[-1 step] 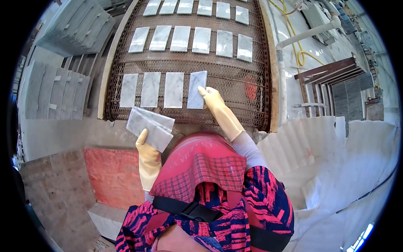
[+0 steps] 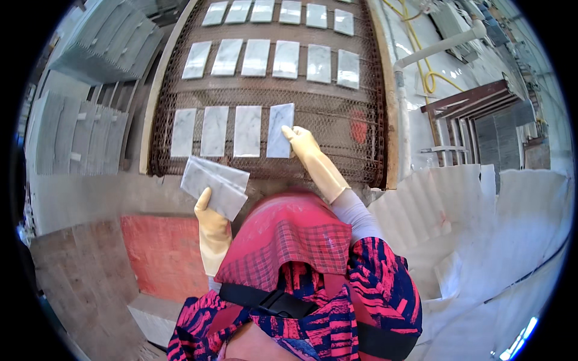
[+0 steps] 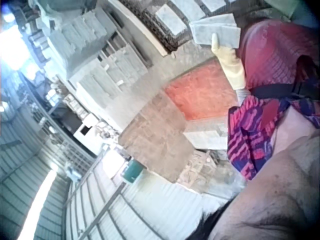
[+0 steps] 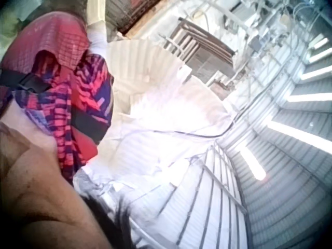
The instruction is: The person places rectangular white tiles onto a moving conveyor belt in a factory setting. They pick up tiles from a nearby stack and arrange them in neat rows on the belt, repeating the process continuously.
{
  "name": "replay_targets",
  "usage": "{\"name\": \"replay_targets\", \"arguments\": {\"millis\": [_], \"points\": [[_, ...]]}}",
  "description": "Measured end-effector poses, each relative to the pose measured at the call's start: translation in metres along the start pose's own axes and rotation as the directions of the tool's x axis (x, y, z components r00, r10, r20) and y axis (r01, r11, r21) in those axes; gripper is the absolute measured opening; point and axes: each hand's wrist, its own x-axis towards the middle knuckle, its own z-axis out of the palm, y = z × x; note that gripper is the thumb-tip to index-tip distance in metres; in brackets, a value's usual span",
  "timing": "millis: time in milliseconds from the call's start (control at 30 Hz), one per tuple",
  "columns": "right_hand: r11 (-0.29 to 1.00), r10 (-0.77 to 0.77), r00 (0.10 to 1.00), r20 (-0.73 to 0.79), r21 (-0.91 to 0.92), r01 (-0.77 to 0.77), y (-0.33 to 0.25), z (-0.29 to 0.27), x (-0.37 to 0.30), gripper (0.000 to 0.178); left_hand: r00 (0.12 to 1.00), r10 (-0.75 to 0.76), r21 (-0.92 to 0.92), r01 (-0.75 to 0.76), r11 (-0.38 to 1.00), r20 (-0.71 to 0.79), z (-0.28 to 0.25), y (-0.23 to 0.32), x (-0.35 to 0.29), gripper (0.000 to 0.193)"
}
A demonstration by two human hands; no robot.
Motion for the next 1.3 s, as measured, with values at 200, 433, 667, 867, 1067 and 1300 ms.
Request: {"name": "replay_targets", "arguments": {"millis": [200,433,667,867,1067,1300], "points": [[0.976,-0.016,0.999,0.028,-0.215,0.022,-0.019,-0.024,0.000,0.051,1.000,-0.014,0.145,0.013,0.989,0.007,0.020,0.003,-0.003,0.030],[0.817,-0.056,0.974,0.221,-0.550,0.172,-0.078,-0.033,-0.059,0.055,0.973,-0.091,-0.213,0.137,0.967,0.214,0.042,0.025,0.004,0.056],[0.999,-0.035,0.800,0.599,-0.009,0.050,-0.077,0.010,-0.107,0.049,0.894,-0.260,-0.202,0.349,0.915,0.366,0.107,0.058,0.010,0.073],[0.986,-0.016,0.930,0.368,0.163,-0.047,-0.075,-0.013,-0.101,0.045,0.817,-0.409,-0.253,0.530,0.809,0.406,0.109,0.054,0.027,0.077],[0.937,-0.005,0.994,0.113,0.348,-0.034,-0.046,-0.038,-0.085,0.037,0.809,-0.386,-0.325,0.546,0.772,0.443,0.097,0.025,0.041,0.072],[0.965,0.011,0.975,-0.224,0.256,0.048,0.007,-0.069,-0.040,0.034,0.903,-0.275,-0.436,0.405,0.804,0.330,0.090,0.037,0.037,0.075]]}}
